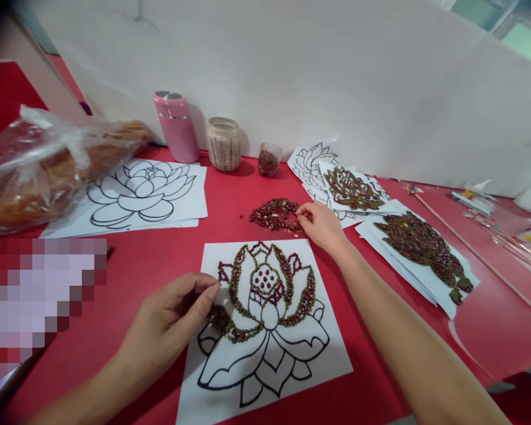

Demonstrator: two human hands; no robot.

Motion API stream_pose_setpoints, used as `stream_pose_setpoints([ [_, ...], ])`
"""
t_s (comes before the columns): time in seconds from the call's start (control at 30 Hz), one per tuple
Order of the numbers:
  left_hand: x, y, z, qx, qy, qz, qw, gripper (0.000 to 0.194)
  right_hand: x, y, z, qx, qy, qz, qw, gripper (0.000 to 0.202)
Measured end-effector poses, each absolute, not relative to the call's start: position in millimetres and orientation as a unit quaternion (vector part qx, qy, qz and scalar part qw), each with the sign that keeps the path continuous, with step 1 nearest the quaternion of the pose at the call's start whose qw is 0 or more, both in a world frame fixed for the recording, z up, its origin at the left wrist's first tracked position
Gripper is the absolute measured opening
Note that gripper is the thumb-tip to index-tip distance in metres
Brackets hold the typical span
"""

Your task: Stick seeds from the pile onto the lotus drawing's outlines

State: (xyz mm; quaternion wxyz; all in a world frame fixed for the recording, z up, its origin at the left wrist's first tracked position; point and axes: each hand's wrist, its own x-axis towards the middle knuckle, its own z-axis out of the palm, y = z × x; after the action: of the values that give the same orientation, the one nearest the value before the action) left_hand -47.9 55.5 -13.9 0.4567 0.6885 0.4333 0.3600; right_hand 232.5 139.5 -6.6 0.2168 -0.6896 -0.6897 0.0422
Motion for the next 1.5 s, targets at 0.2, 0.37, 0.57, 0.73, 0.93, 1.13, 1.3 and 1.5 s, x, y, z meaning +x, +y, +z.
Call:
stream_pose_setpoints([
  [0.2,-46.8,57.7,-13.5,0.685,0.433,0.353,0.468,0.018,225.9,149.8,-3.7,-0.682,-0.715,0.076,0.135,0.014],
  [0.37,-47.3,57.8,-15.4,0.684,0.435,0.348,0.471,0.017,220.4,152.7,5.1,-0.68,-0.723,0.103,0.071,0.016],
  [0.57,-47.0,56.5,-13.7,0.678,0.44,0.346,0.477,0.017,214.4,154.7,7.3,-0.688,-0.721,0.079,0.029,0.012],
  [0.73,-46.7,54.8,-11.1,0.683,0.435,0.357,0.465,0.014,213.8,145.7,6.2,-0.704,-0.705,0.023,0.087,0.014],
  [0.93,-48.1,53.0,-11.4,0.684,0.438,0.368,0.452,0.013,197.2,103.3,14.8,-0.631,-0.736,0.062,0.238,0.011],
  [1.13,-46.4,53.8,-11.1,0.68,0.437,0.378,0.452,0.012,166.2,53.6,8.3,-0.565,-0.747,0.21,0.281,0.009],
  [1.3,-48.9,53.4,-9.3,0.688,0.433,0.397,0.426,0.008,158.4,37.6,-4.2,-0.561,-0.741,0.242,0.281,0.007],
  [1.5,-49.2,55.5,-7.7,0.686,0.434,0.428,0.398,0.007,162.6,35.0,-11.0,-0.567,-0.73,0.233,0.303,0.007],
])
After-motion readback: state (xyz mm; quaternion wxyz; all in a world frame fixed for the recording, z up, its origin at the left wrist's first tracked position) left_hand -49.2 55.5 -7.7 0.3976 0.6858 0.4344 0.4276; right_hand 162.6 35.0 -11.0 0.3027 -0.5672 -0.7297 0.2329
